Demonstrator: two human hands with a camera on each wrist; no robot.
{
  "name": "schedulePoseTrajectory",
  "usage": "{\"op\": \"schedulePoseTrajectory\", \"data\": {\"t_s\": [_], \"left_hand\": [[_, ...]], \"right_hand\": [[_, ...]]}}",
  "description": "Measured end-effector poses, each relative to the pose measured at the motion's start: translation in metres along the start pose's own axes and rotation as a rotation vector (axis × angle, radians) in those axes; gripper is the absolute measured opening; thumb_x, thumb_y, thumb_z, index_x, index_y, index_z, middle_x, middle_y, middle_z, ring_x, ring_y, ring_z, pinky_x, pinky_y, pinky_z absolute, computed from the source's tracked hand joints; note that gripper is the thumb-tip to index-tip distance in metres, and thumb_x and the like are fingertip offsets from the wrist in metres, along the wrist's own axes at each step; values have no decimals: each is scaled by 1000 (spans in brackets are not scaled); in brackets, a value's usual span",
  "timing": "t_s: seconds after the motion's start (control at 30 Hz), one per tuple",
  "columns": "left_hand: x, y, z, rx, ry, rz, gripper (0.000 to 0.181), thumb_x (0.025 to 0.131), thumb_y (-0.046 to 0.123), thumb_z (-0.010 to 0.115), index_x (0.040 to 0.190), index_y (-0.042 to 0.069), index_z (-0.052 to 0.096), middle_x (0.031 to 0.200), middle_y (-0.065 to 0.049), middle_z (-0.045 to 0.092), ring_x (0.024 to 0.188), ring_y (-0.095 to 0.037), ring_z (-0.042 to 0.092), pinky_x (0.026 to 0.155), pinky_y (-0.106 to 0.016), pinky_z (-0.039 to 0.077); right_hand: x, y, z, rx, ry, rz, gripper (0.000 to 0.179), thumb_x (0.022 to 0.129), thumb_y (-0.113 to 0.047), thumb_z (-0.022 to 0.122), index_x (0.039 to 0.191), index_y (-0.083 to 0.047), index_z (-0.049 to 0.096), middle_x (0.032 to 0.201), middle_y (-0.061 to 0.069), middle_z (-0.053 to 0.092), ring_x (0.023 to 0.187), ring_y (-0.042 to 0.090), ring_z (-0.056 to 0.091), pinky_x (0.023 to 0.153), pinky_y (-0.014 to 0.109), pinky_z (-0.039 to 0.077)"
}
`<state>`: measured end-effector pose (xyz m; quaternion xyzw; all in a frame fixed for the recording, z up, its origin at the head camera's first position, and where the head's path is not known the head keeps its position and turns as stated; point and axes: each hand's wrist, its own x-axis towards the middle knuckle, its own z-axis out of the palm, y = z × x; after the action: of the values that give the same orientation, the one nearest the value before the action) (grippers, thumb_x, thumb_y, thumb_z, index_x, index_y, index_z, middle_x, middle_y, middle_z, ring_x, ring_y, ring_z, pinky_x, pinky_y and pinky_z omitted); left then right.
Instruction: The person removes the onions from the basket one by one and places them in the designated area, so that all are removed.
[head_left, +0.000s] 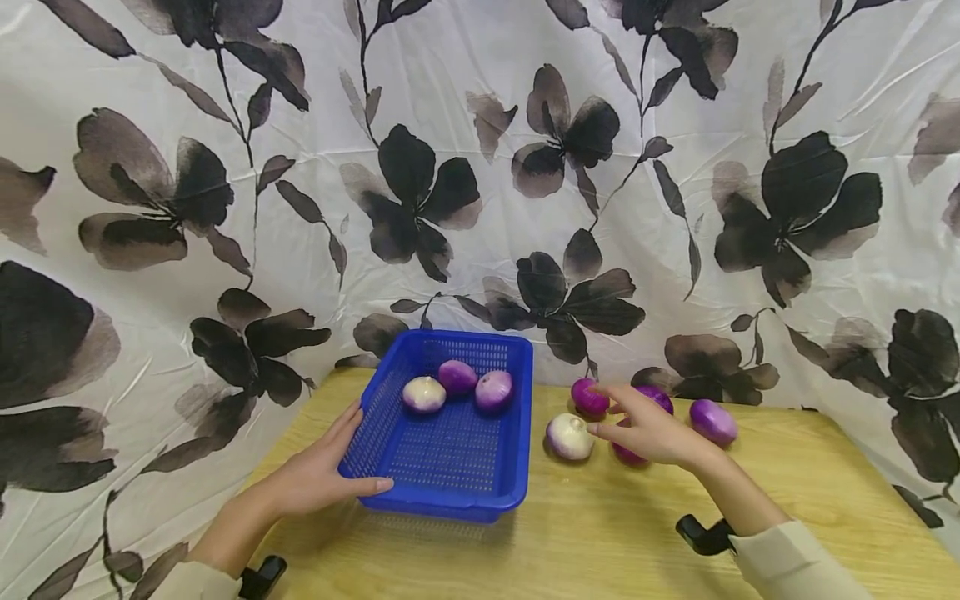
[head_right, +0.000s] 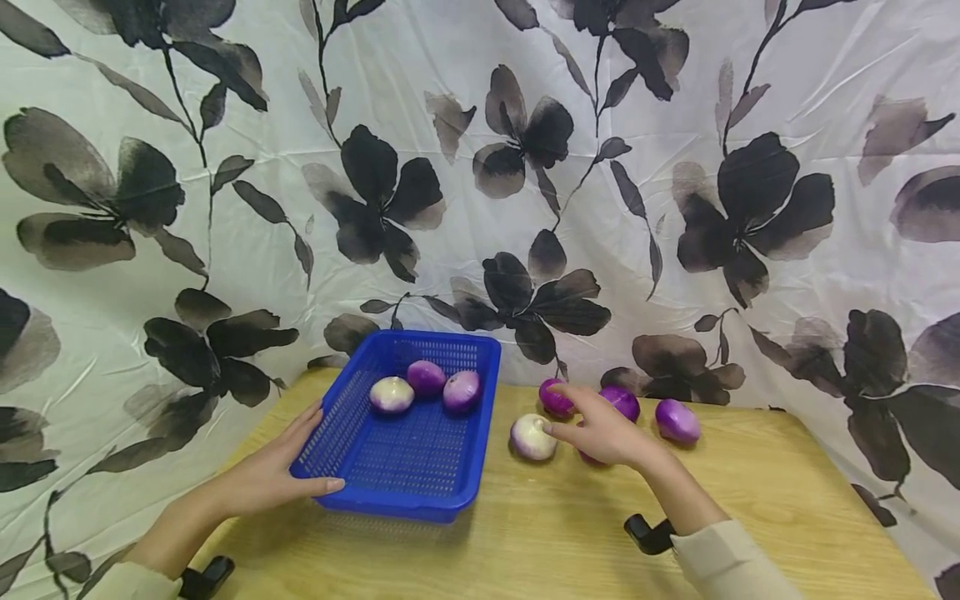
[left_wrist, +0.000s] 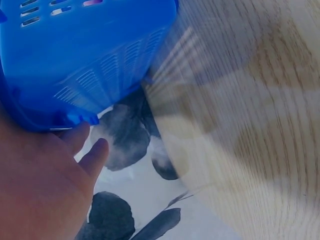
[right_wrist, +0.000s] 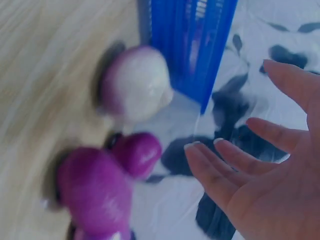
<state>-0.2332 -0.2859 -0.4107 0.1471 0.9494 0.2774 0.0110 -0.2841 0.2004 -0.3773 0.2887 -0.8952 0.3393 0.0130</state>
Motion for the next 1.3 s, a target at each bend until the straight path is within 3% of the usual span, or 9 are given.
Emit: {"op": "schedulePoseTrajectory", "data": {"t_s": [0.1, 0.17, 0.27, 0.43, 0.63, 0.8, 1.07, 1.3], "left_hand": [[1, 1, -1, 2, -2, -4, 124, 82, 65, 76, 164, 2, 7, 172, -16, 2, 152, -50, 17, 111, -73, 29], [0, 1, -2, 7, -3, -5, 124, 82, 65, 75, 164, 1, 8, 172, -16, 2, 152, -50, 17, 111, -72, 29], [-1, 1, -3, 8, -1, -10, 124, 82, 66, 75, 164, 1, 8, 172, -16, 1, 152, -50, 17, 111, -73, 29], [-1, 0, -3, 2, 0, -5, 124, 82, 65, 76, 164, 1, 7, 172, -16, 1, 152, -49, 16, 111, -72, 29], [-1, 0, -3, 4, -5, -12, 123, 82, 64, 76, 164, 2, 7, 172, -15, 1, 153, -49, 16, 112, -72, 28], [-1, 1, -3, -3, -16, -9, 124, 81, 66, 76, 163, 0, 9, 172, -16, 2, 153, -49, 16, 112, -71, 28], [-2, 1, -2, -5, -18, -24, 125, 81, 67, 75, 164, 2, 9, 172, -15, 3, 153, -48, 17, 112, -71, 28], [-2, 2, -2, -10, -23, -27, 125, 80, 67, 75, 164, 2, 9, 172, -15, 3, 153, -48, 17, 112, -71, 28]], "right_hand": [[15, -10, 9, -51, 2, -82, 59, 98, -27, 71, 144, 2, 50, 139, 24, 56, 125, 43, 56, 101, 58, 49], [25, -17, 14, -87, -3, -118, 58, 97, -25, 72, 145, -1, 51, 128, 18, 59, 117, 35, 57, 98, 54, 49], [41, -28, 21, -129, -4, -144, 58, 96, -25, 73, 146, -4, 51, 128, 15, 58, 109, 29, 57, 96, 52, 48], [68, -36, 33, -146, 6, -194, 59, 94, -23, 74, 144, -1, 53, 143, 21, 54, 124, 37, 57, 102, 56, 49], [96, -36, 47, -90, -22, -207, 57, 94, -21, 73, 141, 2, 53, 136, 25, 58, 118, 40, 60, 98, 53, 52], [113, -35, 59, -172, -24, -233, 55, 93, -20, 74, 138, 5, 56, 128, 25, 61, 118, 40, 59, 103, 54, 47], [137, -40, 73, -273, -72, -120, 62, 89, -20, 77, 142, 3, 54, 133, 23, 56, 124, 38, 57, 108, 54, 45], [151, -43, 92, -455, -155, -51, 73, 85, -28, 83, 145, 0, 53, 138, 23, 57, 128, 41, 56, 106, 58, 45]]}}
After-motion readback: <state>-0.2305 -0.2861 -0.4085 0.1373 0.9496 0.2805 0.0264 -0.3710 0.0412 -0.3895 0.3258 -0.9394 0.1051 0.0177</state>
